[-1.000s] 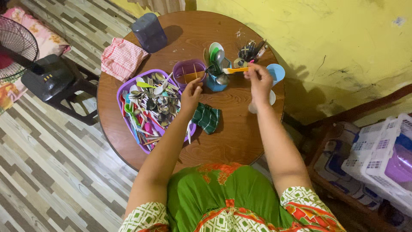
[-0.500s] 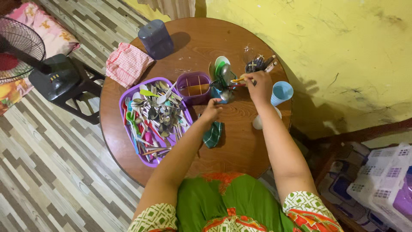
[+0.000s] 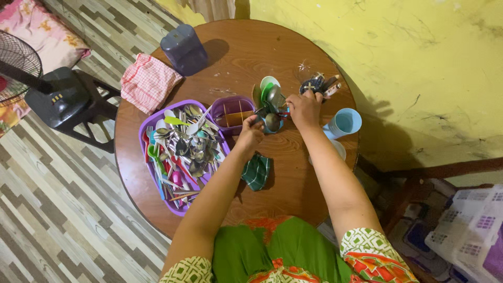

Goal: The person wipes individual spoons and forks using a cloth, then places each item back into a purple tray containing other cutlery.

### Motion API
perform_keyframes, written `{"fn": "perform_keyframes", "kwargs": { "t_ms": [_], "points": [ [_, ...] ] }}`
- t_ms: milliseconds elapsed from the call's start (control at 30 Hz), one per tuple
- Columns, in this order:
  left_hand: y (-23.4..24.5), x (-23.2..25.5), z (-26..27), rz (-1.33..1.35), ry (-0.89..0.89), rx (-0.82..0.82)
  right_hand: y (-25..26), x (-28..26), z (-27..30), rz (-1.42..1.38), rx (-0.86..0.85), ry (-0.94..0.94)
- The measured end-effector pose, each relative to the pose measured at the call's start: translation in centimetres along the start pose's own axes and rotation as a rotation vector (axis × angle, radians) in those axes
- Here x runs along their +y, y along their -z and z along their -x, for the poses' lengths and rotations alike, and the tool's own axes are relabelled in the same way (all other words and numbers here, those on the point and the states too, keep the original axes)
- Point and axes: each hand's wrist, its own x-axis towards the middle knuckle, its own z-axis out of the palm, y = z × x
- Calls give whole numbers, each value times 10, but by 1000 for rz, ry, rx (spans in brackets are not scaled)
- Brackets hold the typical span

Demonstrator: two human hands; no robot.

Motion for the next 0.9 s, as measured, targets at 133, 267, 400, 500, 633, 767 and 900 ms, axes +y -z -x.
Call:
{"fn": "perform_keyframes", "kwargs": {
  "t_ms": [133,267,400,500,633,767,900],
  "points": [
    [-4,-1,6,-33,13,-12,-16,4,1,7,-84,-23],
    [-8,-2,16,-209,9,-27,-13,6,-1,29,-181,17],
    [-2,-4,24,-243,-44,-25,12,-17,-2,-48,-165,-32],
    [16,-7,26,-292,-112,16,39,-51,-3,-115,-43,1],
    [62,7,39,-314,-448,-88,62,-109,7,-440,89,111],
    [126,49,81,-256,-428,56,49,-160,29,-544,37,178],
    [194,64,117,-257,-454,197,11,-190,59,-601,-73,181]
  ]
}}
